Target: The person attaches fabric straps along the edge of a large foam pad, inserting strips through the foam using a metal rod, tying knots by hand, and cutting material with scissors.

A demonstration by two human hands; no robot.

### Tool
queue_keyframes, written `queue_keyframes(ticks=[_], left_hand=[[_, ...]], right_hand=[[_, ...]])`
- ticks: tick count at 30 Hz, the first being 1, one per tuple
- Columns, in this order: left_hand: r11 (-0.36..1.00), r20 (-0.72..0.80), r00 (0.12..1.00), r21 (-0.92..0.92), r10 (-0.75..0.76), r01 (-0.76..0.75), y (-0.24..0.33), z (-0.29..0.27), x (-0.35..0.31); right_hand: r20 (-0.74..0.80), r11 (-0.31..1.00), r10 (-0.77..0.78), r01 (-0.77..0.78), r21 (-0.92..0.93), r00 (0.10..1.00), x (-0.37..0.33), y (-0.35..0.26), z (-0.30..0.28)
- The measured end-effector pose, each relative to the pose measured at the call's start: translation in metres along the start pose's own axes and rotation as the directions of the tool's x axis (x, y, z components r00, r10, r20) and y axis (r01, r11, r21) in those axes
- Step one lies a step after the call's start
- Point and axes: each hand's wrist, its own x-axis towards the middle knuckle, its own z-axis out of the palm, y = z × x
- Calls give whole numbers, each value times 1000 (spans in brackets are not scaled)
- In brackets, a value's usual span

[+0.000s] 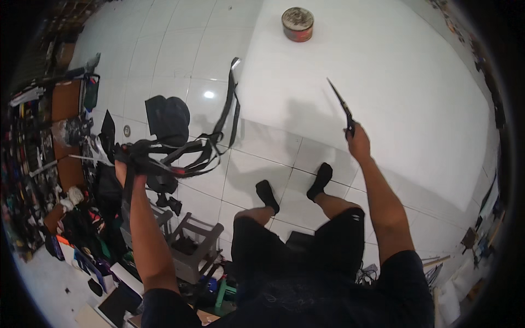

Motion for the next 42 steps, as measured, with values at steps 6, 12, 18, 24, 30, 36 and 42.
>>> queue_keyframes(ticks=[6,12,18,24,30,36,42], left_hand=[[996,12,997,-61,70,-69,-116,-59,63],[964,155,977,-245,145,-104,-203,-73,99],[920,309,940,-391,143,-12,-272,-57,100],[929,338,932,-371,133,2,-319,2,82],[956,405,914,-259,-19,135,-356,49,32],[967,383,924,-240,7,92,-357,36,9],[911,204,974,-411,102,-10,-350,2,58]], right_hand=[[-124,965,-209,184,-188,970,109,88,68],[-217,883,-421,342,-322,881,186,113,119],[-33,874,-365,330,-358,930,183,130,119],[-29,784,-616,609,-122,787,137,44,140],[180,543,-840,794,272,512,23,-129,226],[240,563,-821,806,186,518,4,-139,280],[488,751,-623,641,157,611,-10,-111,238]])
